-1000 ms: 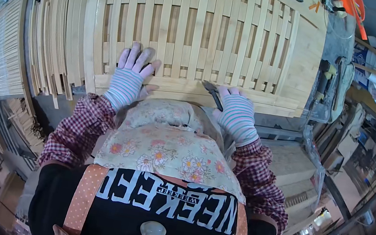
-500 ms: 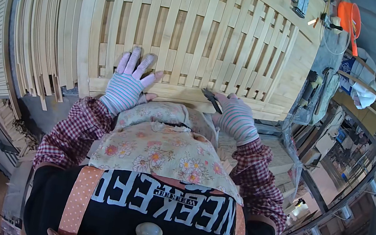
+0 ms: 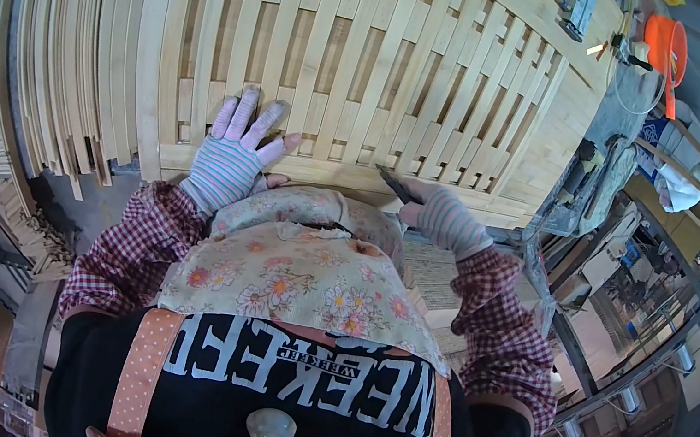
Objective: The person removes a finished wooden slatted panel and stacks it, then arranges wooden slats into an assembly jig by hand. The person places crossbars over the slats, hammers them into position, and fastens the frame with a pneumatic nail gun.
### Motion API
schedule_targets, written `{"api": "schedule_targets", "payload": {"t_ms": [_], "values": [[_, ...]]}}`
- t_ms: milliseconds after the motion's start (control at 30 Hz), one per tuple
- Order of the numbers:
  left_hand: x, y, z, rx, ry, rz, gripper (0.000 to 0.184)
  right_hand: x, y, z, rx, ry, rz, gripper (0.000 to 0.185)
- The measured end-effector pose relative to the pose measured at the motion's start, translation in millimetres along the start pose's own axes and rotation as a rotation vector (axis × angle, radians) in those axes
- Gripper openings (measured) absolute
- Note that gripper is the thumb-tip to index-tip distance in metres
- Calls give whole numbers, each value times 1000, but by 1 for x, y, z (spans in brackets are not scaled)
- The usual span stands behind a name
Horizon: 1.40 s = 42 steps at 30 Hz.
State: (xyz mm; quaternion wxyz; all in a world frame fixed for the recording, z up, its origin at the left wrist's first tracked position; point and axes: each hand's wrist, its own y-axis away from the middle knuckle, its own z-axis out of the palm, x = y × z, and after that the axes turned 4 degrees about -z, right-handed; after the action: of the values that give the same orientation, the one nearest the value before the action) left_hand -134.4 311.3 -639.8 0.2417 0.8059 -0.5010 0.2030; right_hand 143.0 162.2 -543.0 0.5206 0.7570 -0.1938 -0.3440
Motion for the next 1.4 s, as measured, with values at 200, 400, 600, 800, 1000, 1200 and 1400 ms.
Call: {"api": "schedule_targets", "payload": {"t_ms": [200, 400, 600, 800, 1000, 1200, 1400], "values": [[0, -2, 0, 16, 1, 15, 65, 13, 7, 13, 205, 17, -92, 49], [2, -2, -3, -1, -4, 2, 67, -2, 5, -14, 28, 272, -5, 49], [2, -3, -6, -18, 4, -5, 69, -20, -1, -35, -139, 326, 49, 42], [-1, -2, 3, 2, -28, -13, 70, -34, -15, -52, -268, 463, 12, 36], [-4, 2, 5, -19, -20, -18, 68, -43, -20, -58, -378, 379, 89, 42], [-3, 2, 7, 3, -33, -10, 68, -11, -4, -28, -306, -349, 301, 38], [0, -1, 2, -4, -35, -5, 69, 22, 5, 19, -139, -762, 235, 48]]}}
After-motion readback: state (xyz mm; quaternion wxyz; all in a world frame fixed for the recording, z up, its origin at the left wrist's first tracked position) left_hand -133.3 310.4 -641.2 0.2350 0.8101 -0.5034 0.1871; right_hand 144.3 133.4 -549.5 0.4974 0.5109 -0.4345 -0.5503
